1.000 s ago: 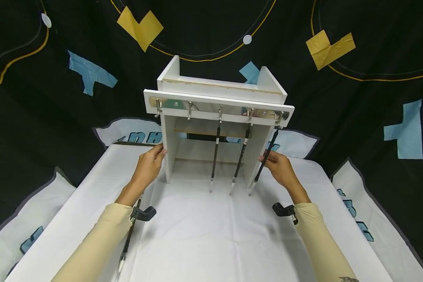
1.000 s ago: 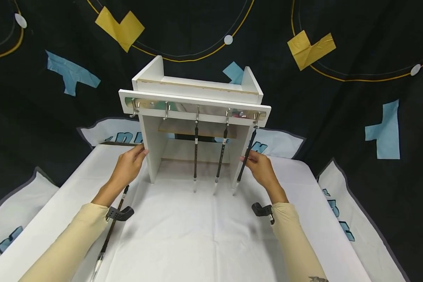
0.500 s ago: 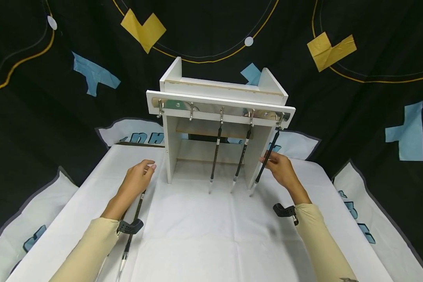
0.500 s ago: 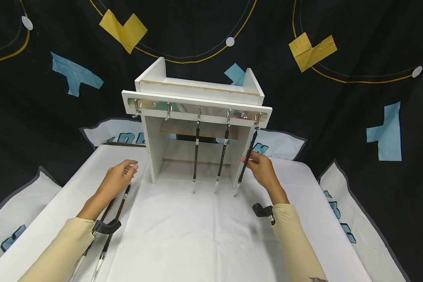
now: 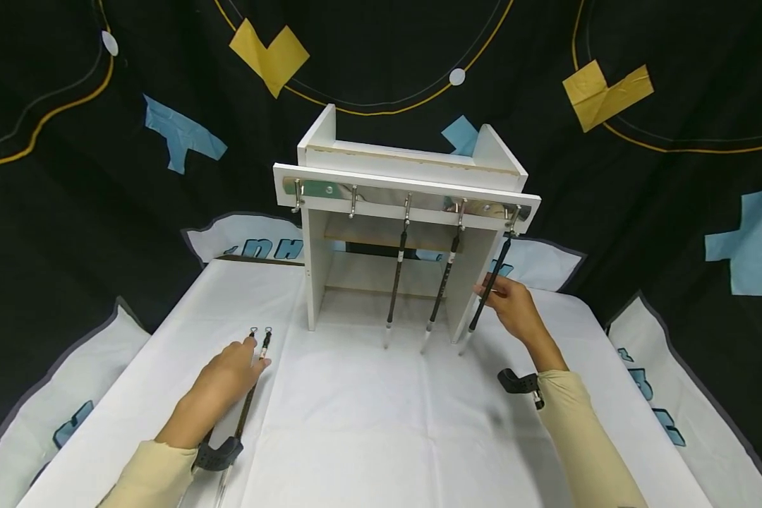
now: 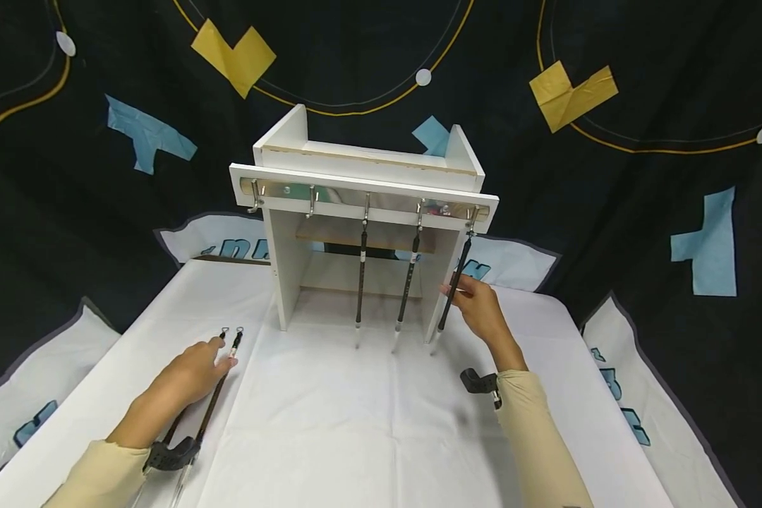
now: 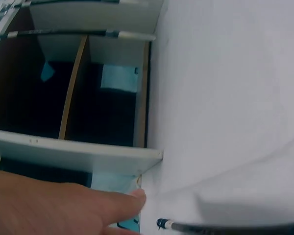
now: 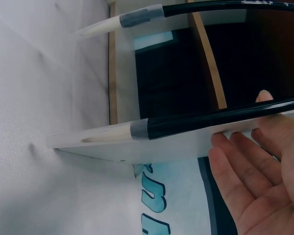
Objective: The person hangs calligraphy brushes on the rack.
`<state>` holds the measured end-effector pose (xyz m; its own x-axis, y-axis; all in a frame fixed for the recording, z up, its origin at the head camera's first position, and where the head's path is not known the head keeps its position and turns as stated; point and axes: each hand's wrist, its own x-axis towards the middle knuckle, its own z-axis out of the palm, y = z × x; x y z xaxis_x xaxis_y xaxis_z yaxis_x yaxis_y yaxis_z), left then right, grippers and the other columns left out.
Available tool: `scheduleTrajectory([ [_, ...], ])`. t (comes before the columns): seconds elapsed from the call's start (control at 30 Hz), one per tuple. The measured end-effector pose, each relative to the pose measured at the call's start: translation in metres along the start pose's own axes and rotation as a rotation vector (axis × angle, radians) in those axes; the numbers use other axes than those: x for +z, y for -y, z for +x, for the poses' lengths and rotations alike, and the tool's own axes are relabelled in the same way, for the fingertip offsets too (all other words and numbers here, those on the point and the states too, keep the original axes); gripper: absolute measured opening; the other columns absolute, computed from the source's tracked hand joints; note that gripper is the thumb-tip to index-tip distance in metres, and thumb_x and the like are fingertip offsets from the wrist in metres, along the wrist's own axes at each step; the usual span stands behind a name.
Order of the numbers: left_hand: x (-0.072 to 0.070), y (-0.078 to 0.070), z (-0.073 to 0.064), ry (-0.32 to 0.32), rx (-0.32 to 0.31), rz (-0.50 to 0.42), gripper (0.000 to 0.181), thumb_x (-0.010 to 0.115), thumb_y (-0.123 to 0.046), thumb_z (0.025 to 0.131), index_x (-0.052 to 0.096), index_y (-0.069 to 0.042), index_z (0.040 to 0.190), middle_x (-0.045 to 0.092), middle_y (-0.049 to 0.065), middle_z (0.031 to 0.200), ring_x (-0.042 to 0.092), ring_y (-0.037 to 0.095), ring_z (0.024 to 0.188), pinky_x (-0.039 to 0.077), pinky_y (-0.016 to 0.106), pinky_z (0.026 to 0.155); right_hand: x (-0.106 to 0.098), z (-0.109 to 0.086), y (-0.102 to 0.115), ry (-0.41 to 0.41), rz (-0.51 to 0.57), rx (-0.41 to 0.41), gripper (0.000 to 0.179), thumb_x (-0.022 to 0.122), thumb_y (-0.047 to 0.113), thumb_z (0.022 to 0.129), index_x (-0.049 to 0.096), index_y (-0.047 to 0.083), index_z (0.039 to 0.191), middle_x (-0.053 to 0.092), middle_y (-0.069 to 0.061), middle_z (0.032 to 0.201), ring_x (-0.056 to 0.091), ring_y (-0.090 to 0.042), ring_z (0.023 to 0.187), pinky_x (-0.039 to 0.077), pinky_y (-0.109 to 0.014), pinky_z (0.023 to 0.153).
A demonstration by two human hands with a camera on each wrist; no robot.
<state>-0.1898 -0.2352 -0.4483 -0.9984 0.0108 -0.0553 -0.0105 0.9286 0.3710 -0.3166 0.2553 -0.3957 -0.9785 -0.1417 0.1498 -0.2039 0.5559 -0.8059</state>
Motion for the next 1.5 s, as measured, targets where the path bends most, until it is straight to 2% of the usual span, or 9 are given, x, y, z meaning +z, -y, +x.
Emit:
scheduleTrajectory([
  [0.2,0.013,-0.009,-0.010,0.001,-0.001,0.031,0.054,0.071,-0.012,0.100,0.048,0.026,0.130,0.061,0.044,0.113,0.070,0.054,0.093,0.061,0.058,0.072,0.001,-0.001,-0.001,0.004,0.027,-0.004,0.049,0.066,0.033,0.107,0.060,-0.006,0.137,0.063,-0.031,0.140,0.064,-0.045,0.129,0.047,-0.062,0.113],
  [0.37,0.021,-0.013,-0.011,-0.010,-0.019,0.046,0.050,0.074,-0.005,0.096,0.050,0.028,0.125,0.061,0.042,0.106,0.071,0.046,0.080,0.062,0.052,0.062,0.002,-0.001,-0.003,0.008,0.021,0.001,0.050,0.066,0.034,0.107,0.060,-0.005,0.138,0.062,-0.030,0.142,0.063,-0.045,0.130,0.046,-0.062,0.114],
  [0.8,0.027,-0.016,-0.007,0.008,-0.072,0.026,0.042,0.067,0.003,0.096,0.048,0.029,0.122,0.056,0.035,0.096,0.063,0.032,0.068,0.059,0.044,0.054,0.001,0.000,-0.001,0.002,0.044,0.009,0.051,0.066,0.033,0.107,0.059,-0.005,0.139,0.062,-0.031,0.141,0.061,-0.045,0.134,0.043,-0.062,0.116],
  [1.1,0.026,-0.019,-0.005,0.015,-0.075,0.014,0.036,0.068,0.005,0.095,0.049,0.028,0.116,0.056,0.037,0.096,0.064,0.036,0.069,0.058,0.045,0.054,0.002,0.001,0.000,0.007,0.044,-0.004,0.042,0.066,0.031,0.107,0.063,-0.005,0.128,0.062,-0.029,0.143,0.063,-0.045,0.131,0.046,-0.062,0.114],
  [1.3,0.026,-0.019,-0.003,0.035,-0.075,0.019,0.044,0.066,0.006,0.096,0.044,0.029,0.126,0.055,0.044,0.106,0.067,0.046,0.079,0.060,0.052,0.063,0.001,-0.001,0.002,0.012,0.049,-0.011,0.041,0.065,0.030,0.107,0.062,-0.005,0.129,0.060,-0.030,0.144,0.062,-0.046,0.131,0.044,-0.064,0.114],
  [1.5,0.024,-0.019,-0.005,0.046,-0.070,0.017,0.049,0.062,0.007,0.096,0.040,0.029,0.135,0.052,0.051,0.115,0.068,0.051,0.083,0.061,0.054,0.064,0.002,-0.001,0.000,0.007,0.056,-0.002,0.042,0.066,0.030,0.107,0.062,-0.005,0.129,0.061,-0.030,0.144,0.062,-0.046,0.131,0.043,-0.064,0.115],
])
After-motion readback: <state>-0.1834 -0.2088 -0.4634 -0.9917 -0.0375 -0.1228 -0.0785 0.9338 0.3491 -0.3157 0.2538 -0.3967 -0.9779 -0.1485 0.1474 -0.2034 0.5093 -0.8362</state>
